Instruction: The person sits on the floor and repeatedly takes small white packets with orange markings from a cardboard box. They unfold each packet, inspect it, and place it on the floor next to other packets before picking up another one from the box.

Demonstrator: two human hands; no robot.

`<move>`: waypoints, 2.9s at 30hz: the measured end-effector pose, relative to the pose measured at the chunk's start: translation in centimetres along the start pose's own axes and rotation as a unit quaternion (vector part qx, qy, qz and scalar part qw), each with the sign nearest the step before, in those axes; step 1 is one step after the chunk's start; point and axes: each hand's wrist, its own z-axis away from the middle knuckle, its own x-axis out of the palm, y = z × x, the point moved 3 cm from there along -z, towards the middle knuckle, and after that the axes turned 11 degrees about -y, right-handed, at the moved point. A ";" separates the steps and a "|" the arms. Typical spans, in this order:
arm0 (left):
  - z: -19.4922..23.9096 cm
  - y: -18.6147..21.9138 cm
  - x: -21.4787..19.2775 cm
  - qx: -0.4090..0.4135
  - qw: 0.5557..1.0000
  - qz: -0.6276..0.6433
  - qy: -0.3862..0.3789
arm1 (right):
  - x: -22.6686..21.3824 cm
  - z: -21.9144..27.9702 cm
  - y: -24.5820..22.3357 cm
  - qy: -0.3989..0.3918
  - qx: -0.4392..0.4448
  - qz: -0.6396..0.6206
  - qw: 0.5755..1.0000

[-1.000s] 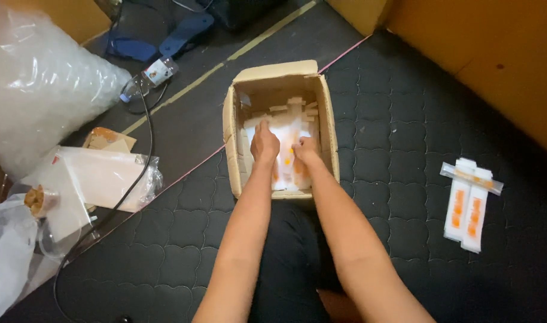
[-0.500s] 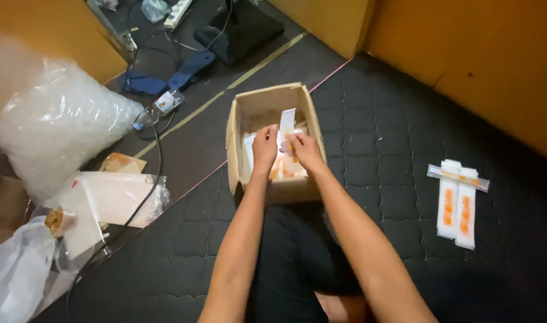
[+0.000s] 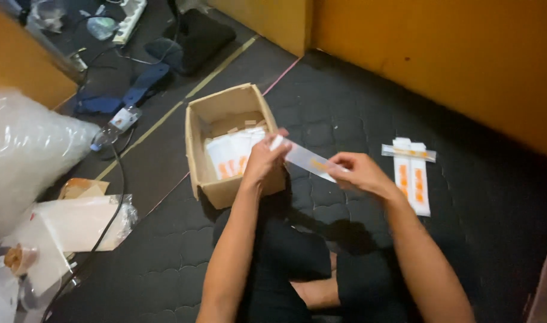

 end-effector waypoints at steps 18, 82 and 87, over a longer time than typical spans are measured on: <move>3.2 -12.6 6.4 -0.110 0.993 -0.040 -0.012 | 9.1 4.1 11.9 0.158 -0.097 -0.270 0.945; 7.7 -13.2 7.7 -0.235 0.790 -0.461 -0.329 | 1.3 5.3 10.8 0.277 -0.135 -0.294 0.905; 5.8 -10.2 9.3 -0.066 0.947 -0.201 -0.242 | 2.6 5.0 10.0 0.217 -0.109 -0.146 0.959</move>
